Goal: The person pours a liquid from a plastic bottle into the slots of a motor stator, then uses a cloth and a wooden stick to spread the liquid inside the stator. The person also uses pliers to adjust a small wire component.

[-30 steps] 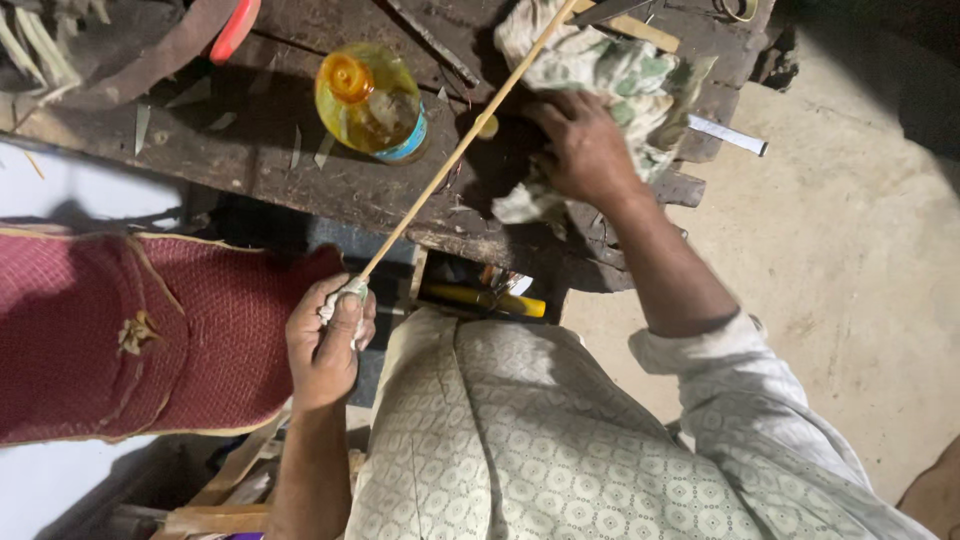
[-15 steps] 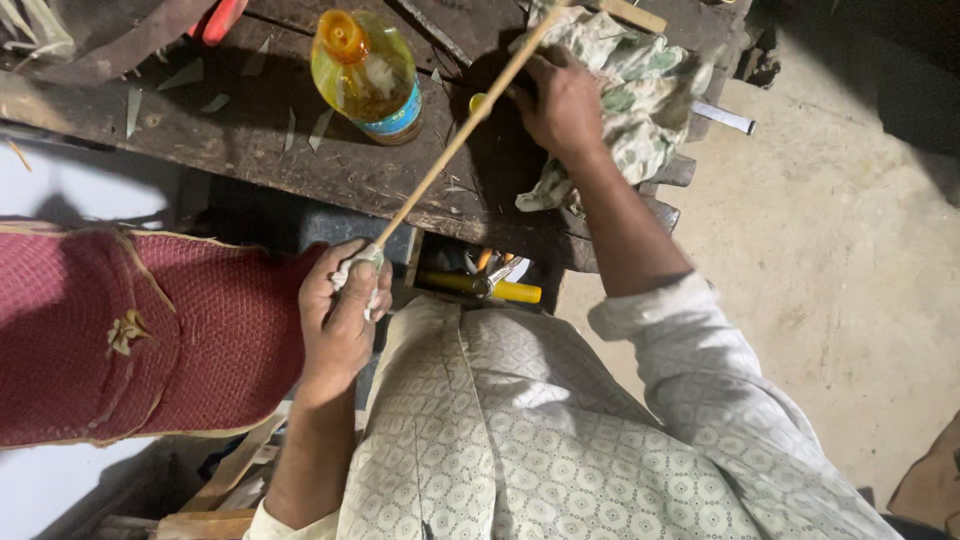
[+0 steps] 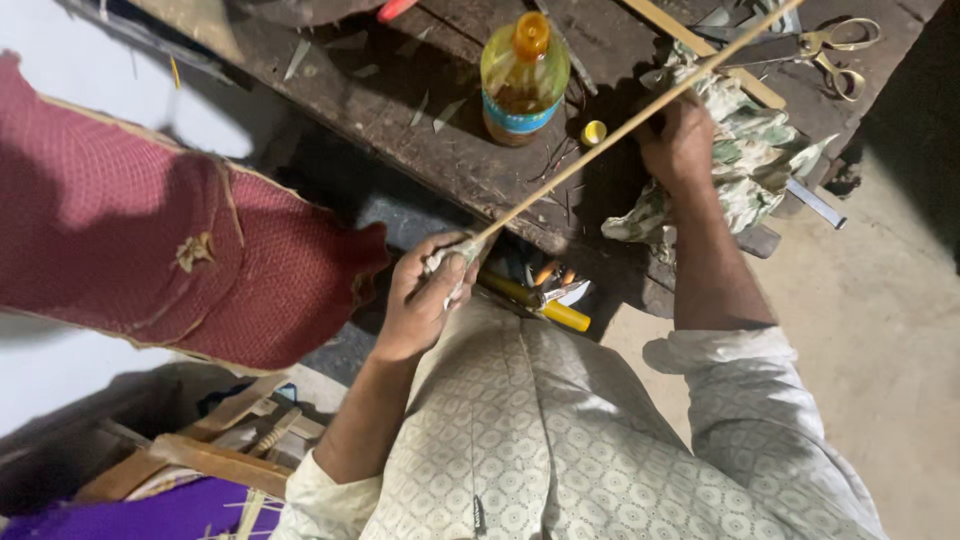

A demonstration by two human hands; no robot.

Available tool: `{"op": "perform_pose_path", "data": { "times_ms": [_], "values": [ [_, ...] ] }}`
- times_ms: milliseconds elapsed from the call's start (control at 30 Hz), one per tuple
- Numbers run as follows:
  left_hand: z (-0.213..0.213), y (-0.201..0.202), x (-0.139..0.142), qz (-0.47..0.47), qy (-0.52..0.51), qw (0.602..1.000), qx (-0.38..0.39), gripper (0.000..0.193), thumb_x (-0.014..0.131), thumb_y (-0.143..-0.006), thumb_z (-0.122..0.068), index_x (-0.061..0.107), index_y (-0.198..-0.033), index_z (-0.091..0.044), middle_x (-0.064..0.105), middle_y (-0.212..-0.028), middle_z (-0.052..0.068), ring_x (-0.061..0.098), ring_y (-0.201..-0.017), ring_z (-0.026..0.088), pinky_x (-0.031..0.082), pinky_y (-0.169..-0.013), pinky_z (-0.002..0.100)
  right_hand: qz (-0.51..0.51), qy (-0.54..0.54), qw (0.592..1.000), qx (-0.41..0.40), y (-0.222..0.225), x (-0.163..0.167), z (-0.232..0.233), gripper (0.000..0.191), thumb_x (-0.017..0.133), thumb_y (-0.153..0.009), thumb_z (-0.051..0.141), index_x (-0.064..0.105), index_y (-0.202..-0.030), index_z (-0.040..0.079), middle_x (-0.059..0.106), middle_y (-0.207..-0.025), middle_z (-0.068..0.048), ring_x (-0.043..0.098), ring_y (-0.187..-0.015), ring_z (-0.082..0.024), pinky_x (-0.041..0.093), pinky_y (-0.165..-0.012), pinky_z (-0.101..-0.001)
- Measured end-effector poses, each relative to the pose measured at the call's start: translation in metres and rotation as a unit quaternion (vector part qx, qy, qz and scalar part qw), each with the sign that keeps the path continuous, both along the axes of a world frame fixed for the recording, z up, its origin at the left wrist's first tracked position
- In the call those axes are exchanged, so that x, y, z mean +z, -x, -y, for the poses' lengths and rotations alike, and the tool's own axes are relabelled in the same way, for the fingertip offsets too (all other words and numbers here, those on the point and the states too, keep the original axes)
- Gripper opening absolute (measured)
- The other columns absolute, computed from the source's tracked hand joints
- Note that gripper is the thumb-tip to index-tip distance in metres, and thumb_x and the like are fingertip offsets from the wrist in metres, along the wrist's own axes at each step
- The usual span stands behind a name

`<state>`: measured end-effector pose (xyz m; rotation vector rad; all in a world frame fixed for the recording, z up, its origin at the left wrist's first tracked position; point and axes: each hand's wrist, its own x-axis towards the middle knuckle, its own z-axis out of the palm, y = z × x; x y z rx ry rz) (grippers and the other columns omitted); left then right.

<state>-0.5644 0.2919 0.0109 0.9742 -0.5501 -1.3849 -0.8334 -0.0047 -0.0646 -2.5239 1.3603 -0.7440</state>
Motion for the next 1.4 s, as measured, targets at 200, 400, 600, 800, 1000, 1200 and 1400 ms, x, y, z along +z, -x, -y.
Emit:
{"op": "perform_pose_path", "data": {
  "times_ms": [200,400,600,800,1000,1200,1400],
  "values": [
    [0.007,0.006,0.007,-0.026,0.023,0.999,0.008,0.029,0.067,-0.106,-0.016,0.048,-0.126,-0.007,0.064,-0.095,0.010,0.052,-0.072,0.008,0.040,-0.058,0.022,0.381,-0.188,0.902,-0.081,0.004,0.060,-0.077,0.012,0.075,-0.100,-0.001,0.065,-0.103,0.003,0.074,-0.097,-0.007,0.074,-0.082,-0.019,0.065,-0.071,-0.0365],
    [0.026,0.022,0.033,-0.042,0.073,0.996,-0.033,0.037,0.068,-0.105,-0.020,0.047,-0.133,-0.009,0.064,-0.095,0.008,0.052,-0.074,0.008,0.039,-0.060,0.022,0.693,-0.392,0.601,0.070,-0.053,0.087,-0.176,0.013,0.072,-0.097,-0.006,0.064,-0.094,0.004,0.073,-0.103,-0.013,0.073,-0.094,-0.024,0.063,-0.080,-0.0389],
    [0.029,0.035,0.050,-0.018,0.076,0.995,-0.062,0.037,0.068,-0.107,-0.024,0.050,-0.131,-0.004,0.064,-0.096,0.007,0.052,-0.076,0.008,0.040,-0.063,0.022,0.657,-0.401,0.618,0.160,-0.060,0.096,-0.203,0.016,0.072,-0.094,-0.008,0.059,-0.092,0.002,0.072,-0.110,-0.014,0.072,-0.103,-0.022,0.064,-0.092,-0.0372],
    [0.016,0.032,0.052,0.012,0.099,0.991,-0.084,0.033,0.067,-0.108,-0.023,0.053,-0.130,-0.003,0.062,-0.097,0.007,0.051,-0.076,0.007,0.039,-0.062,0.022,0.569,-0.316,0.738,0.178,-0.051,0.097,-0.215,0.020,0.072,-0.095,-0.013,0.057,-0.093,0.001,0.072,-0.113,-0.018,0.071,-0.101,-0.019,0.062,-0.087,-0.0308],
    [-0.004,0.017,0.057,0.042,0.105,0.990,-0.087,0.035,0.065,-0.108,-0.023,0.049,-0.133,-0.006,0.063,-0.092,0.006,0.050,-0.070,0.006,0.038,-0.059,0.020,0.562,-0.296,0.752,0.176,-0.066,0.095,-0.238,0.018,0.073,-0.096,-0.012,0.058,-0.094,-0.001,0.072,-0.111,-0.018,0.071,-0.101,-0.018,0.061,-0.087,-0.0316],
    [-0.022,0.003,0.064,-0.043,0.102,0.988,-0.107,0.039,0.067,-0.109,-0.023,0.049,-0.139,-0.005,0.061,-0.095,0.006,0.051,-0.076,0.007,0.039,-0.062,0.022,0.677,-0.341,0.641,0.119,-0.094,0.082,-0.261,0.015,0.076,-0.094,-0.009,0.064,-0.095,-0.001,0.073,-0.109,-0.016,0.071,-0.097,-0.020,0.060,-0.088,-0.0340],
    [-0.038,-0.011,0.070,-0.108,0.103,0.982,-0.118,0.041,0.067,-0.107,-0.024,0.048,-0.140,-0.007,0.062,-0.095,0.007,0.052,-0.074,0.008,0.042,-0.061,0.024,0.734,-0.390,0.543,0.121,-0.106,0.084,-0.276,0.011,0.078,-0.093,-0.003,0.068,-0.095,0.000,0.073,-0.108,-0.015,0.070,-0.089,-0.021,0.058,-0.078,-0.0333]
  ]
}}
